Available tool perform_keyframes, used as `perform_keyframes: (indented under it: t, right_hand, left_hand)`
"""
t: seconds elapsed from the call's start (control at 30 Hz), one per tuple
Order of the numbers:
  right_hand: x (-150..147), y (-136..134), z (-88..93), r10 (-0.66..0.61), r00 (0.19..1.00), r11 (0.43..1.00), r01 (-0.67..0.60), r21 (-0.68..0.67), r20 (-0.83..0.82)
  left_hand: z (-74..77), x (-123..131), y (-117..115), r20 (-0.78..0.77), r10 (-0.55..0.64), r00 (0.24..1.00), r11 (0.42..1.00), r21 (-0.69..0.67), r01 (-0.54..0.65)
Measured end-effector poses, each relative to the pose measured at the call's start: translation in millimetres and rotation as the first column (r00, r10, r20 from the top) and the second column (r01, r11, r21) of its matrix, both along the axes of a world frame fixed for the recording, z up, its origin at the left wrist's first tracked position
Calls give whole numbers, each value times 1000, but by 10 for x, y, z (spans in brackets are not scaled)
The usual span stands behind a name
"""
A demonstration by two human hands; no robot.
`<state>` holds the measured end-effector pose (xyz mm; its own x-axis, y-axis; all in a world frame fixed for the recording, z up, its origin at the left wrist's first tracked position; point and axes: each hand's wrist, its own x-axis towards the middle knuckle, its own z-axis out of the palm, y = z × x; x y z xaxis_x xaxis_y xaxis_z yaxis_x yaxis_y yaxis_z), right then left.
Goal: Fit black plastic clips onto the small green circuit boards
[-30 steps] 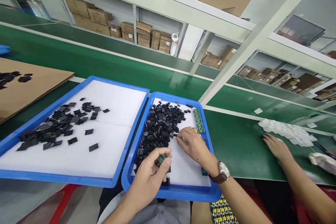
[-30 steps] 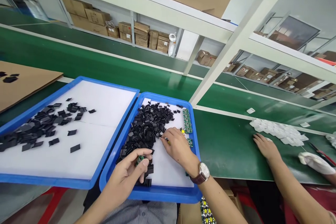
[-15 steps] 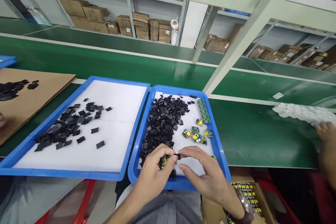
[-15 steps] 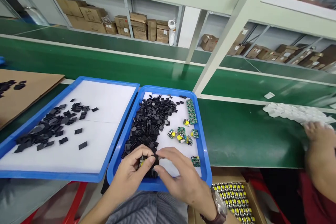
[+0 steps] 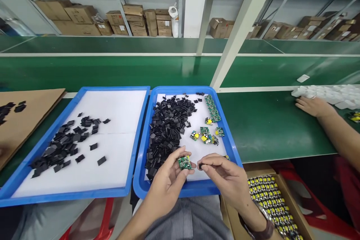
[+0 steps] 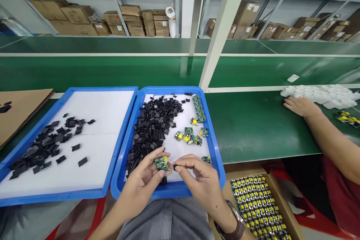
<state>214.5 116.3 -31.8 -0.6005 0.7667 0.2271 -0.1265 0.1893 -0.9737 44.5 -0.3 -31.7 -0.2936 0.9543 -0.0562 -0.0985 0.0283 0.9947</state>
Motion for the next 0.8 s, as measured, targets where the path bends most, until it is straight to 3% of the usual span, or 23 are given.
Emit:
perform_keyframes:
  t: [0.13, 0.37, 0.6, 0.8]
  right_hand:
    - [-25, -74, -35, -34, 999, 999, 34, -13, -17]
    - [-66, -101, -97, -37, 999, 996, 36, -77, -10]
    - [-21, -140, -21, -57, 998, 998, 58, 30, -31]
    - [-32, -154, 53, -27, 999, 987, 32, 158, -33]
  left_hand:
    - [15, 50, 34, 154, 15, 988, 996, -85, -1]
    - [49, 27, 22, 158, -19, 987, 999, -41, 26]
    - [62, -50, -27, 144, -46, 988, 998, -37, 52]
    - [14, -69, -77, 239, -46, 970, 997, -47, 59]
